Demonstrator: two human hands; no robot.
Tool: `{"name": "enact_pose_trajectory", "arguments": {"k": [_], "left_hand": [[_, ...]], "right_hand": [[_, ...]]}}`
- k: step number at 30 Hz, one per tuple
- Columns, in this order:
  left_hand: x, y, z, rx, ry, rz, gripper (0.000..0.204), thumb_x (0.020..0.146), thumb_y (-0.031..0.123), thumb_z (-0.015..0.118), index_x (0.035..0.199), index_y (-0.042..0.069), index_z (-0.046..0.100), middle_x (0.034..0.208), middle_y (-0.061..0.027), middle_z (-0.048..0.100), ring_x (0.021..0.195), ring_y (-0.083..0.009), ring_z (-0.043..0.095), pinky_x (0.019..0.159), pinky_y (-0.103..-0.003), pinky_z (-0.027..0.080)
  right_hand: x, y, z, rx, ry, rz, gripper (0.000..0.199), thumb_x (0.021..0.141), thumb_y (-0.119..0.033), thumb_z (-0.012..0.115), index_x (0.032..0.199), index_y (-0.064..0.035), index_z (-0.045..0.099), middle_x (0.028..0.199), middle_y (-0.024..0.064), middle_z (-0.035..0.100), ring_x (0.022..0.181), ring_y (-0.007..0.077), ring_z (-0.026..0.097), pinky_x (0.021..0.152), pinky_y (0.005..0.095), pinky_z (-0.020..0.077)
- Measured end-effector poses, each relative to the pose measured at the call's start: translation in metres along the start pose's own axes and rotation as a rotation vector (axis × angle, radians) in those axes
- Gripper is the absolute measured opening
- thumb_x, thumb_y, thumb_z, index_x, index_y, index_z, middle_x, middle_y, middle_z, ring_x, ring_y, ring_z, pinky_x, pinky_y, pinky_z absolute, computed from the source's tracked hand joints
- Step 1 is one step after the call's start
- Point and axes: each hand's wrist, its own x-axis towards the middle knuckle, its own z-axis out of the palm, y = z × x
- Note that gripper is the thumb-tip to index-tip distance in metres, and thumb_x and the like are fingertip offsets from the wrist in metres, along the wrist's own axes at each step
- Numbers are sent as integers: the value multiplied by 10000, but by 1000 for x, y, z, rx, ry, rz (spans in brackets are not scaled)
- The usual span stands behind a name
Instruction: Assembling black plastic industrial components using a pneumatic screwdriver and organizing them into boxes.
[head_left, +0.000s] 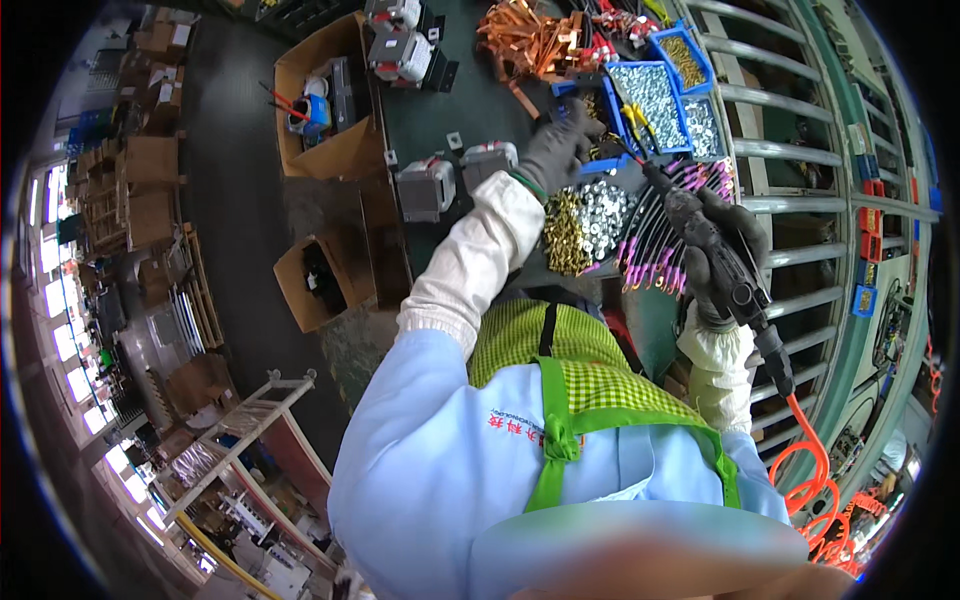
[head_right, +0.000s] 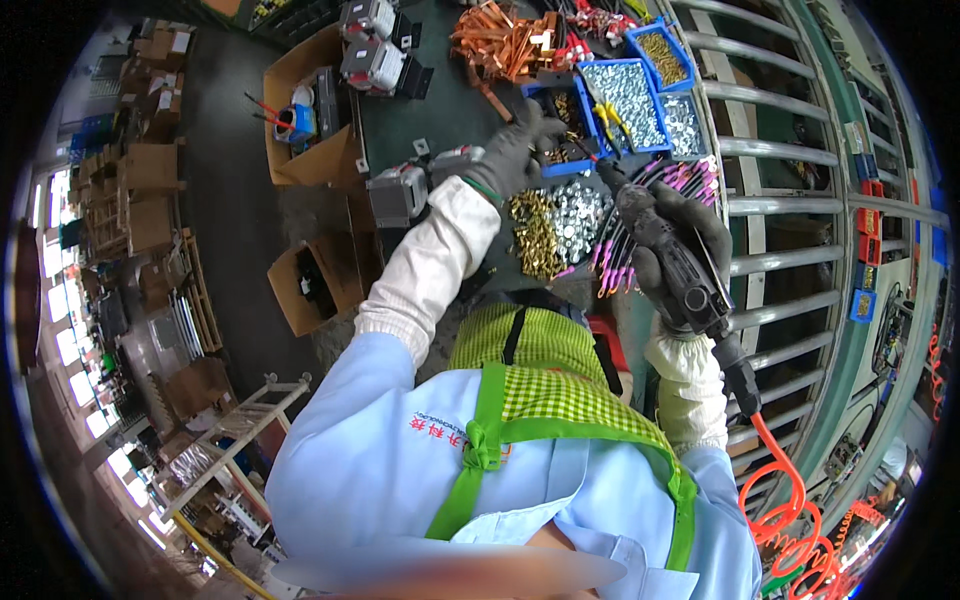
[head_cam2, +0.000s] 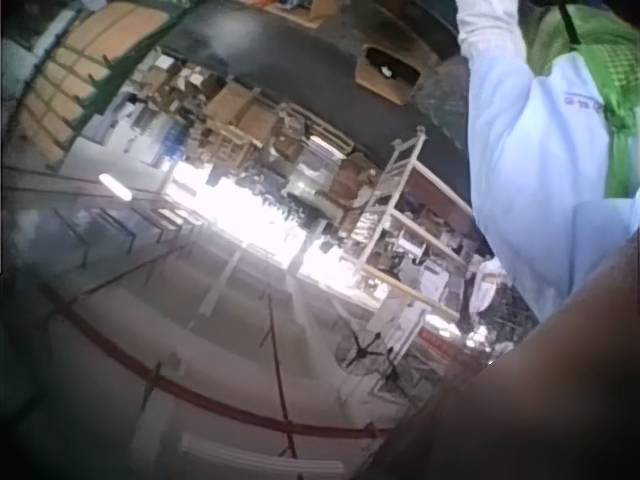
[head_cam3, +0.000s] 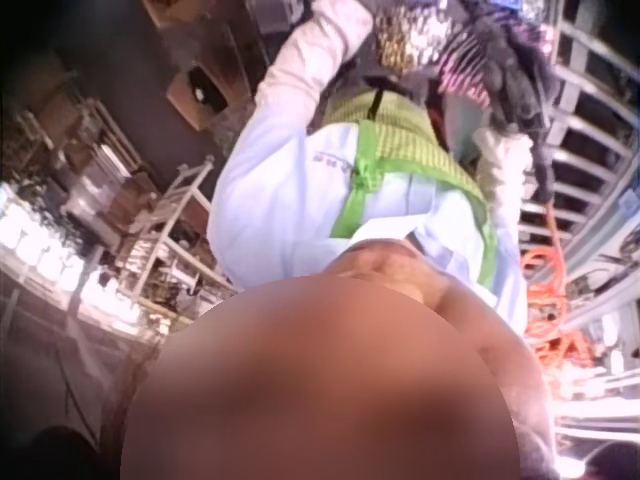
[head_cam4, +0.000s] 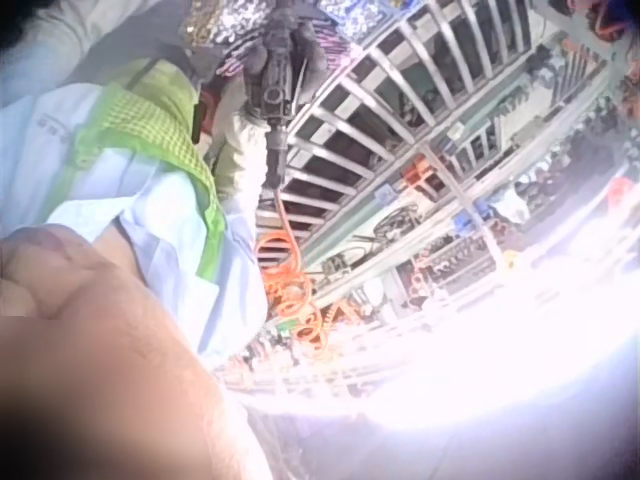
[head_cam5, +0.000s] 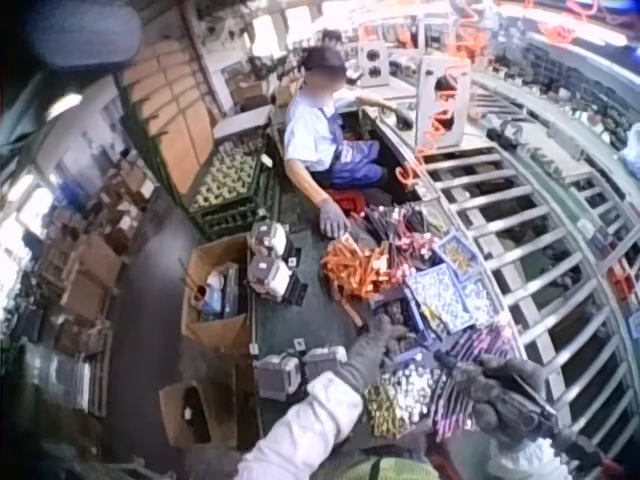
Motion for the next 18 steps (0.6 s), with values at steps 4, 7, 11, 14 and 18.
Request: {"name": "enact_pose_trajectory", "arguments": {"k": [4, 7, 11, 14, 18], "left_hand": [[85, 65, -19, 1046, 450, 597, 616, 882, 640, 538, 964, 53, 708, 800, -150, 688, 813, -285, 677, 702, -419, 504], [145, 88, -11, 1745, 306, 235, 798, 831, 784, 431, 1101, 87, 710, 1076, -148, 702, 1015, -330, 668, 845, -467, 513], [186, 87, 1, 1805, -63, -61, 941, 753, 821, 515, 1263, 37, 625, 1304, -181, 598, 1240, -341, 549, 1018, -444, 424], [187, 81, 1, 1868, -339, -66, 859, 772, 735, 596, 1262, 30, 623, 1290, -194, 600, 1225, -347, 553, 1010, -438, 424], [140, 75, -11, 1519, -455, 99, 657, 806, 604, 679, 1075, 4, 692, 996, -158, 683, 943, -254, 648, 844, -385, 479]], "right_hand": [[14, -1, -25, -87, 38, -94, 648, 825, -146, 763, 1352, -23, 406, 1271, 201, 561, 1204, 327, 568, 1022, 427, 459], [14, -1, -37, -133, 39, -71, 675, 849, -201, 756, 1380, -48, 370, 1281, 199, 558, 1240, 355, 537, 1069, 478, 408], [8, 1, -43, -53, 96, -72, 652, 848, -170, 754, 1375, -42, 391, 1273, 204, 567, 1257, 360, 520, 1081, 482, 396], [10, -1, -44, -52, 79, -78, 654, 838, -140, 753, 1377, -51, 393, 1281, 194, 564, 1252, 351, 528, 1071, 475, 411], [23, -7, -37, -67, 61, -116, 661, 849, -133, 739, 1395, -60, 373, 1289, 195, 557, 1249, 353, 532, 1071, 487, 411]]}}
